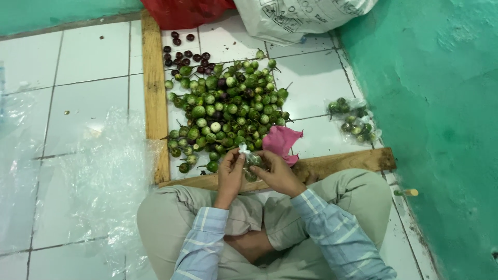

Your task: Cleaning and sorting small green vegetables one by one using a pink cloth while sitting on the floor

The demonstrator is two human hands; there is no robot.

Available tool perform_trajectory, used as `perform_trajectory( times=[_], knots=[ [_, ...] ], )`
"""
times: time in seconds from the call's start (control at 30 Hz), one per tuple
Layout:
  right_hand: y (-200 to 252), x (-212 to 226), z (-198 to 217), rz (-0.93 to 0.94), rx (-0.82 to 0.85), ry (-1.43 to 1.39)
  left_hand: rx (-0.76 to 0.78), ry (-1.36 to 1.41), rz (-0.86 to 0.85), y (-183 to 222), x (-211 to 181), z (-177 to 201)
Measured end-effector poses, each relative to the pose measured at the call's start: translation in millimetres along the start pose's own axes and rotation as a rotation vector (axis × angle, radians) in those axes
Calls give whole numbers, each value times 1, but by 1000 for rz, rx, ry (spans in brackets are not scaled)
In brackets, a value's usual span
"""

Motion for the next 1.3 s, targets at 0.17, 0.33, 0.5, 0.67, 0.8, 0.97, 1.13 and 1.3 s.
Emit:
perform_trajectory(
  times=[0.17,0.33,0.5,0.67,0.8,0.97,1.13,1.3],
  knots=[
    [-7,-25,8,19,-67,57,56,3,60,11,-19,-13],
    [-8,-29,27,-9,-97,224,187,-1,139,8,17,-28],
    [0,-5,58,-62,19,441,237,80,131,7,28,-60],
    [2,18,116,-210,156,446,298,98,96,22,-24,-117],
    [3,3,180,-298,136,542,347,253,62,18,-1,-178],
    [7,-88,254,-443,157,683,451,119,195,-3,79,-245],
    [14,-144,280,-537,192,643,513,-170,353,-9,115,-274],
    [1,-178,286,-509,174,723,486,-368,358,-15,135,-279]
  ],
)
Point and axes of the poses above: each hand's wrist, its own y-axis away from the middle knuckle, its own z-axis out of the back of the hand, x = y × z, the point moved 8 cm from there along -y, towards the middle knuckle, and after that the axes turned 4 degrees about z, right-handed, at the moved point
